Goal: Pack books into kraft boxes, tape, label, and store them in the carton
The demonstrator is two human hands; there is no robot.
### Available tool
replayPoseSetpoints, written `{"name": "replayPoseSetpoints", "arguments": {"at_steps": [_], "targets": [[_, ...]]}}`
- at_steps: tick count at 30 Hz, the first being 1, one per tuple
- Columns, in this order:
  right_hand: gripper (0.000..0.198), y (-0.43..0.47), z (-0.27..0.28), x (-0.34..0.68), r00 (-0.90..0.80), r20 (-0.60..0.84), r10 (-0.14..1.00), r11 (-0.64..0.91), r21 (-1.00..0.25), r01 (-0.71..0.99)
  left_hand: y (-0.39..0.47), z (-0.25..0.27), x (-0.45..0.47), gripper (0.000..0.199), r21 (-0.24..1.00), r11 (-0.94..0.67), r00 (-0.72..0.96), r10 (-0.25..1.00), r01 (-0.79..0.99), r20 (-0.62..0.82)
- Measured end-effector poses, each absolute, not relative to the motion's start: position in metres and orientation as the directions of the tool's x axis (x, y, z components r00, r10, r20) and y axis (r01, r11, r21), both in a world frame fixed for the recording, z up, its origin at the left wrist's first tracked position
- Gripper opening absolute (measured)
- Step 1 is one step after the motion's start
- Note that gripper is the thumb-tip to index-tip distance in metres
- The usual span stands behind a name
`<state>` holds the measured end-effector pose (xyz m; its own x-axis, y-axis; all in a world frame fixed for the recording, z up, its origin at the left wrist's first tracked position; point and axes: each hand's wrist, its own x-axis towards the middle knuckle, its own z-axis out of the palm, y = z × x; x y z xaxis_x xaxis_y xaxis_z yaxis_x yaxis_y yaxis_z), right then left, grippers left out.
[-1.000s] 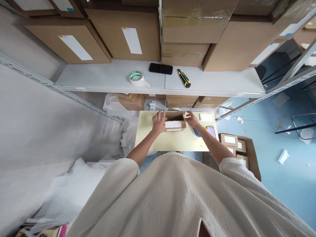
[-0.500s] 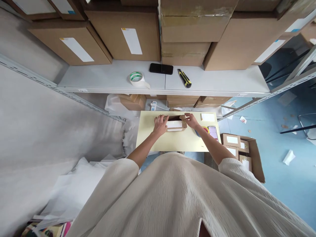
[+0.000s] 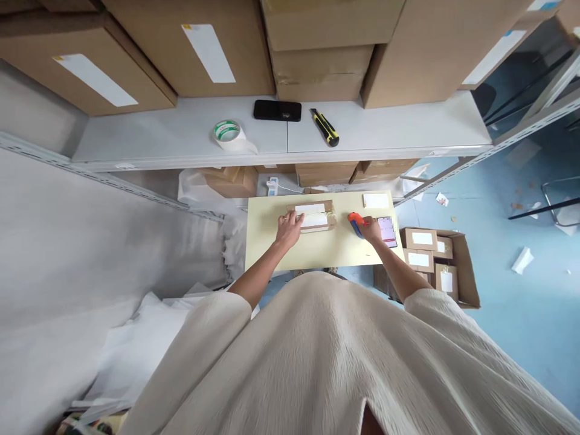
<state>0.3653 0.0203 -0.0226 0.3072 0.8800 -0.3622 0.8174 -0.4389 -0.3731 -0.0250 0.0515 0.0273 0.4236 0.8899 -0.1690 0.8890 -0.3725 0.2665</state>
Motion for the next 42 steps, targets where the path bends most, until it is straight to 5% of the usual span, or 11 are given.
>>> {"name": "replayPoseSetpoints", "arguments": {"at_steps": [3,9,18,22,25,30,35,42], "targets": [[0.044,0.006,-0.025,0.372,0.397,-0.411,0.82,-0.534,-0.305,0.788,0.049,0.025,-0.023,0.063,0.273,-0.359,0.409,0.899,0.893,-0.157],[0.049,-0.009,-0.032,0.366,0.315,-0.432,0.845,-0.441,-0.23,0.868,0.047,0.028,-0.023,0.063,0.289,-0.345,0.404,0.897,0.893,-0.177],[0.039,-0.01,-0.032,0.37,0.21,-0.414,0.886,-0.349,-0.296,0.889,0.048,0.03,-0.029,0.062,0.282,-0.345,0.405,0.893,0.895,-0.194],[0.037,0.002,-0.014,0.385,0.276,-0.459,0.844,-0.468,-0.381,0.798,0.047,0.027,-0.029,0.063,0.298,-0.334,0.397,0.899,0.894,-0.183],[0.036,0.016,0.008,0.395,0.234,-0.485,0.843,-0.513,-0.59,0.623,0.046,0.024,-0.027,0.063,0.304,-0.333,0.395,0.903,0.893,-0.171],[0.038,0.049,0.048,0.382,0.162,-0.365,0.917,-0.4,-0.831,0.386,0.043,0.018,-0.025,0.064,0.328,-0.319,0.385,0.909,0.889,-0.159],[0.038,0.085,0.08,0.326,0.047,-0.301,0.953,-0.296,-0.879,0.374,0.041,0.014,-0.024,0.064,0.34,-0.327,0.384,0.916,0.882,-0.117],[0.069,0.102,0.089,0.262,-0.103,-0.393,0.914,-0.302,-0.827,0.474,0.041,0.013,-0.023,0.064,0.361,-0.324,0.384,0.917,0.875,-0.109]]}}
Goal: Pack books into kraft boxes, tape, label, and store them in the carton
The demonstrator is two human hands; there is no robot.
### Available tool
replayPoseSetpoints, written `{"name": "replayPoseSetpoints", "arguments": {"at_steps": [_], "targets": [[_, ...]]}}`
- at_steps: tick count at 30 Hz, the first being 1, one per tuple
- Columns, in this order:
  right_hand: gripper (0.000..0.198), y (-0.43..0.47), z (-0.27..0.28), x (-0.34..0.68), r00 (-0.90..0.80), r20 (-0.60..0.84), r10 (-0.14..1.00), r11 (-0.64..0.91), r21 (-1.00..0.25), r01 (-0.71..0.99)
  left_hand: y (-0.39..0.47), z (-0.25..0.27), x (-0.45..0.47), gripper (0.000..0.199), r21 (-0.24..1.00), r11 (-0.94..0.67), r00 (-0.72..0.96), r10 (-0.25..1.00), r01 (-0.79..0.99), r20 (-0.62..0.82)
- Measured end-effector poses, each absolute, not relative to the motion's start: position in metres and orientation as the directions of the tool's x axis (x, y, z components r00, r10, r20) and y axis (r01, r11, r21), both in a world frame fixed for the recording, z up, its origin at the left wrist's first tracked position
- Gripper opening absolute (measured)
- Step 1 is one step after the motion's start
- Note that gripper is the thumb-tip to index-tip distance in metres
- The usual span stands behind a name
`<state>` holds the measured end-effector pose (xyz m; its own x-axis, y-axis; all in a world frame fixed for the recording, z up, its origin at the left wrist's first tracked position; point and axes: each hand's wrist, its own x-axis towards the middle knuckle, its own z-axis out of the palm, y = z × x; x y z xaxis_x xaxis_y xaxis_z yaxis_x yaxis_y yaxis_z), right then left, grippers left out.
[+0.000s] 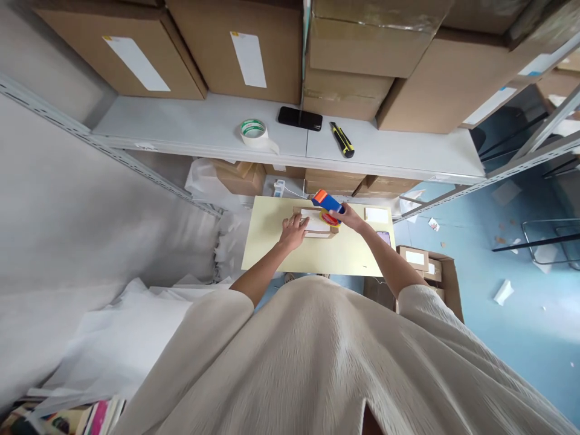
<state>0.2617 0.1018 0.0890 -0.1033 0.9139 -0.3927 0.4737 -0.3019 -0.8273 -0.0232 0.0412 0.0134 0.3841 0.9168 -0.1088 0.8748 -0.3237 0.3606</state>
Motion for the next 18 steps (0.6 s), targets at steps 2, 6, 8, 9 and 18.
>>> {"name": "replayPoseSetpoints", "arguments": {"at_steps": [2,6,8,9,18], "targets": [[0.074,0.101,0.087,0.258,-0.099,-0.39,0.916,-0.26,-0.762,0.593,0.041,0.014,-0.023,0.064,0.381,-0.319,0.383,0.918,0.868,-0.104],[0.065,0.099,0.083,0.265,-0.064,-0.355,0.932,-0.176,-0.603,0.778,0.044,0.015,-0.024,0.064,0.416,-0.29,0.367,0.923,0.862,-0.116],[0.061,0.097,0.082,0.271,-0.076,-0.363,0.929,-0.155,-0.567,0.809,0.047,0.017,-0.025,0.064,0.434,-0.269,0.356,0.925,0.86,-0.132],[0.059,0.096,0.082,0.275,-0.086,-0.369,0.925,-0.15,-0.565,0.811,0.05,0.019,-0.026,0.062,0.448,-0.251,0.346,0.927,0.858,-0.144],[0.067,0.088,0.076,0.293,-0.143,-0.349,0.926,-0.159,-0.705,0.691,0.1,0.063,-0.015,0.026,0.881,0.095,0.084,0.985,0.464,-0.15]]}}
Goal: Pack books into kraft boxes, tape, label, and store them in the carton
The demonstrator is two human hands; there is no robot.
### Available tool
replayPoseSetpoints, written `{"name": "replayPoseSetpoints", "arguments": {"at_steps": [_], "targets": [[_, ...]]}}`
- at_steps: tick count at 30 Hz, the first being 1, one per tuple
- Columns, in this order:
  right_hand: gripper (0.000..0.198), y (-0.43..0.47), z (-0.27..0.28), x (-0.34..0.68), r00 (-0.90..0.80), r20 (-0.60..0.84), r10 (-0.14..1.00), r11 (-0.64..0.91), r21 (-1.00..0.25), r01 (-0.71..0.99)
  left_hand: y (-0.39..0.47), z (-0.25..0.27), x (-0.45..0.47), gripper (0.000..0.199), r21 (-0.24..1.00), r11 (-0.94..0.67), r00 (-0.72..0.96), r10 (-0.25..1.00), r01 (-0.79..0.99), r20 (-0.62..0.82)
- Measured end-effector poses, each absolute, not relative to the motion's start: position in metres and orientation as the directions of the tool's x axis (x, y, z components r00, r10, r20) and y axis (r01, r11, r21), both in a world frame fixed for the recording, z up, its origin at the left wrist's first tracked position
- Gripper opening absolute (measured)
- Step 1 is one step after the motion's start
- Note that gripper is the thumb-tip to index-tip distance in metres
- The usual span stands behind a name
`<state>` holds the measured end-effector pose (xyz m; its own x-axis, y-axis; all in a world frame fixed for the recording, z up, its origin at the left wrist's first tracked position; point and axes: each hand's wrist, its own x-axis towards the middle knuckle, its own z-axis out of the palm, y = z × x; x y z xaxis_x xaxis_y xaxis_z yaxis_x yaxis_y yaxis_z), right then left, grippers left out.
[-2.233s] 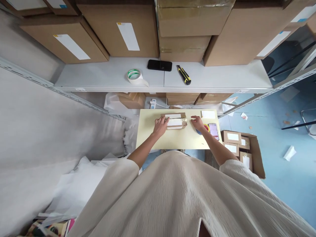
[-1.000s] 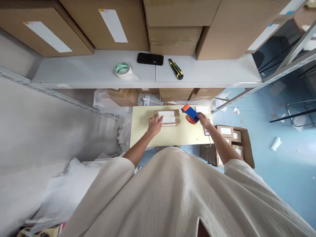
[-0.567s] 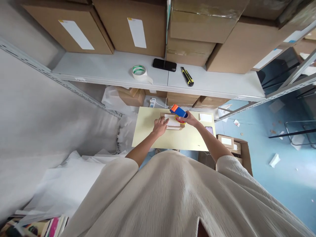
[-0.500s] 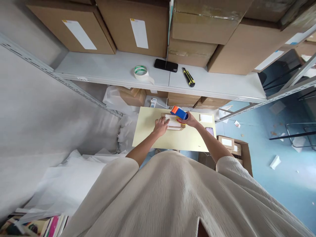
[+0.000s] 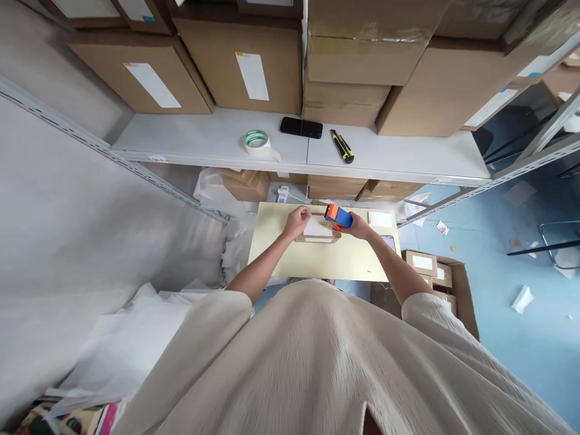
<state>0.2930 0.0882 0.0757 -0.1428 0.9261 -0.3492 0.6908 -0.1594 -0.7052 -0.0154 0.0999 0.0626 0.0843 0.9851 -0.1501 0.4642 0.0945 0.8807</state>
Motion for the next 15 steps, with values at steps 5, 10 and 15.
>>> {"name": "replayPoseSetpoints", "arguments": {"at_steps": [5,10,15], "targets": [[0.06,0.087,0.073,0.295,-0.152,-0.324,0.934,-0.141,-0.722,0.677,0.115,0.082,0.011,0.024,0.933,0.288,0.051,0.951,0.218,-0.306],[0.065,0.086,0.07,0.295,-0.165,-0.314,0.935,-0.138,-0.75,0.647,0.12,0.087,0.027,0.031,0.912,0.371,0.065,0.92,0.174,-0.386],[0.065,0.084,0.068,0.295,-0.17,-0.31,0.936,-0.125,-0.74,0.661,0.123,0.087,0.032,0.035,0.904,0.383,0.044,0.917,0.189,-0.397]]}}
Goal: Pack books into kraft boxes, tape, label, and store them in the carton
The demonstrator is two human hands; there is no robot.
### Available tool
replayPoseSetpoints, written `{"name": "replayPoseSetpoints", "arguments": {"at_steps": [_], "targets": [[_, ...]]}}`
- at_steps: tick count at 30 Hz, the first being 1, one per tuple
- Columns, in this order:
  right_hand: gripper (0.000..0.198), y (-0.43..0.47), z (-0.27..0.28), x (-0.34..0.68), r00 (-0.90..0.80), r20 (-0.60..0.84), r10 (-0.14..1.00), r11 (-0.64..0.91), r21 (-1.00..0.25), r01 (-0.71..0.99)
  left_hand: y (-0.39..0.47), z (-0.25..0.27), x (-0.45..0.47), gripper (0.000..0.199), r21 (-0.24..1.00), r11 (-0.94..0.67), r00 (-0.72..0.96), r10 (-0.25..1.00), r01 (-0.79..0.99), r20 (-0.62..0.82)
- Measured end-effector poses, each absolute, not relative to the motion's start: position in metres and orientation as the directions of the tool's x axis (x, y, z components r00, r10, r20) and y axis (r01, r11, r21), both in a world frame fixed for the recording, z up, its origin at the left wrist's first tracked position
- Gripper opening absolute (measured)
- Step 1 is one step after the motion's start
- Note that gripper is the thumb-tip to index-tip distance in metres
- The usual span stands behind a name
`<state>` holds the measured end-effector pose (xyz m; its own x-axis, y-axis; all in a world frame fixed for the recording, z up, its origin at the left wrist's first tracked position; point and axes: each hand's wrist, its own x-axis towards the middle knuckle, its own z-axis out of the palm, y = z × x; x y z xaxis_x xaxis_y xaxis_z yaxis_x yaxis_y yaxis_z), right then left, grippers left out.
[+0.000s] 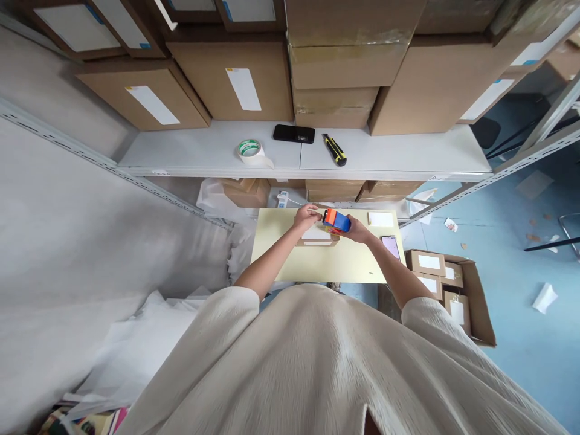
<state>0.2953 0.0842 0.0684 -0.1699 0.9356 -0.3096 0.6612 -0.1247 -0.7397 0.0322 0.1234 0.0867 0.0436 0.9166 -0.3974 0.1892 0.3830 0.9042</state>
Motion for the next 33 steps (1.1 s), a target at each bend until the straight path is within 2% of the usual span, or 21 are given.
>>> {"name": "replayPoseSetpoints", "arguments": {"at_steps": [7,12,17,19,24,29,33], "targets": [[0.066,0.09,0.079,0.29,-0.222,-0.316,0.922,-0.046,-0.661,0.749,0.122,0.08,0.019,0.055,0.892,0.421,-0.107,0.907,0.166,-0.408],[0.061,0.104,0.098,0.282,-0.308,-0.327,0.893,0.068,-0.579,0.813,0.123,0.062,0.004,0.061,0.879,0.45,-0.171,0.889,0.154,-0.425],[0.066,0.116,0.103,0.289,-0.296,-0.349,0.889,0.119,-0.448,0.886,0.126,0.052,-0.037,0.06,0.899,0.437,-0.316,0.856,0.02,-0.409],[0.067,0.119,0.103,0.294,-0.28,-0.364,0.889,0.125,-0.394,0.911,0.123,0.048,-0.058,0.057,0.883,0.468,-0.361,0.817,-0.042,-0.45],[0.059,0.125,0.108,0.288,-0.315,-0.393,0.864,0.211,-0.285,0.935,0.104,0.033,-0.083,0.056,0.867,0.476,-0.371,0.787,-0.146,-0.494],[0.056,0.128,0.118,0.268,-0.346,-0.422,0.838,0.296,-0.181,0.938,0.095,0.017,-0.086,0.057,0.873,0.463,-0.386,0.785,-0.156,-0.485],[0.06,0.131,0.124,0.254,-0.319,-0.457,0.831,0.304,-0.107,0.947,0.09,0.002,-0.088,0.057,0.854,0.496,-0.385,0.765,-0.158,-0.515]]}}
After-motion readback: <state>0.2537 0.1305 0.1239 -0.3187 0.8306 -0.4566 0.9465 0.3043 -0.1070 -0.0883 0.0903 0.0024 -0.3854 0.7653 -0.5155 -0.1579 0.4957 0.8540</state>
